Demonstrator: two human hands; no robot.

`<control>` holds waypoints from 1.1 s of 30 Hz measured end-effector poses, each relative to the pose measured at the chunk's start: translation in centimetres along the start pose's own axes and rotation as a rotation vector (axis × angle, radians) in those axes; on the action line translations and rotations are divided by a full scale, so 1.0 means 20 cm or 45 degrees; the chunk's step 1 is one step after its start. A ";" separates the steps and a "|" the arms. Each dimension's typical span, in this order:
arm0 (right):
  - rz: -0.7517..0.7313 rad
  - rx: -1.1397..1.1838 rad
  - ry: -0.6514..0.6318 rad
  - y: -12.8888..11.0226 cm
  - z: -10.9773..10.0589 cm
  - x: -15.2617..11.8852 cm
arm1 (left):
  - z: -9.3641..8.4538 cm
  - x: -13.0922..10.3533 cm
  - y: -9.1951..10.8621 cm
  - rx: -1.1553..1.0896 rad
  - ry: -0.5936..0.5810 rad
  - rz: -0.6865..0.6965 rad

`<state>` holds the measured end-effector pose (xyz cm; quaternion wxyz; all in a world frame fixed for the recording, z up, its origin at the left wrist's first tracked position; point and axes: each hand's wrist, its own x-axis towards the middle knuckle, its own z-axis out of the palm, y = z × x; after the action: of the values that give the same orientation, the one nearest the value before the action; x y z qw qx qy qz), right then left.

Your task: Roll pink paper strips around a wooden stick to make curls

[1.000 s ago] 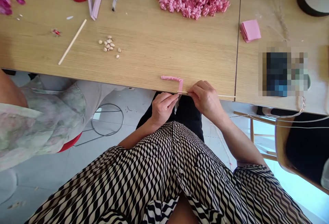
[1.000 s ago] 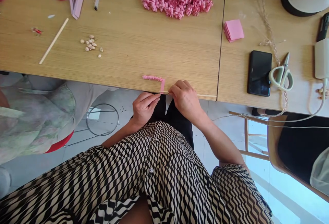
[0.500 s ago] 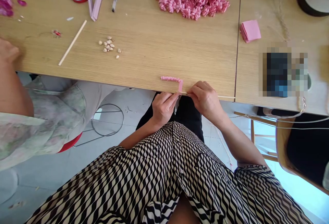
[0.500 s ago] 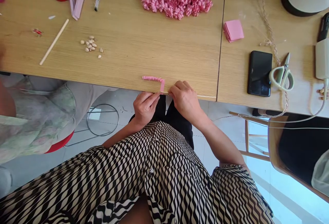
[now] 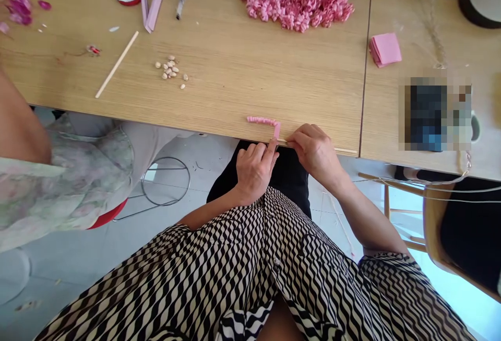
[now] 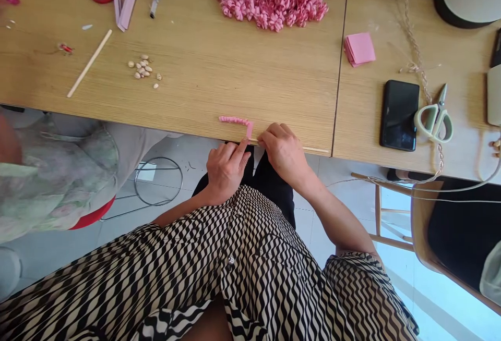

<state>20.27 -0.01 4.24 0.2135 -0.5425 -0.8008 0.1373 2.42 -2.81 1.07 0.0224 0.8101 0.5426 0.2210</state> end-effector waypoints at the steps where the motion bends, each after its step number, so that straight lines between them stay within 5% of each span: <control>1: 0.002 0.008 0.006 0.00 0.00 0.00 | 0.00 0.01 0.01 0.016 -0.030 -0.007; 18: 0.049 0.089 0.185 0.01 0.00 0.03 | -0.06 0.11 0.07 0.115 -0.411 -0.070; 33: 0.046 0.095 0.245 0.02 0.01 0.01 | -0.10 0.11 0.07 0.103 -0.561 -0.085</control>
<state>20.41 0.28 3.93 0.3070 -0.5592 -0.7609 0.1182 3.53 -1.84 4.08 0.1151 0.8207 0.5594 0.0157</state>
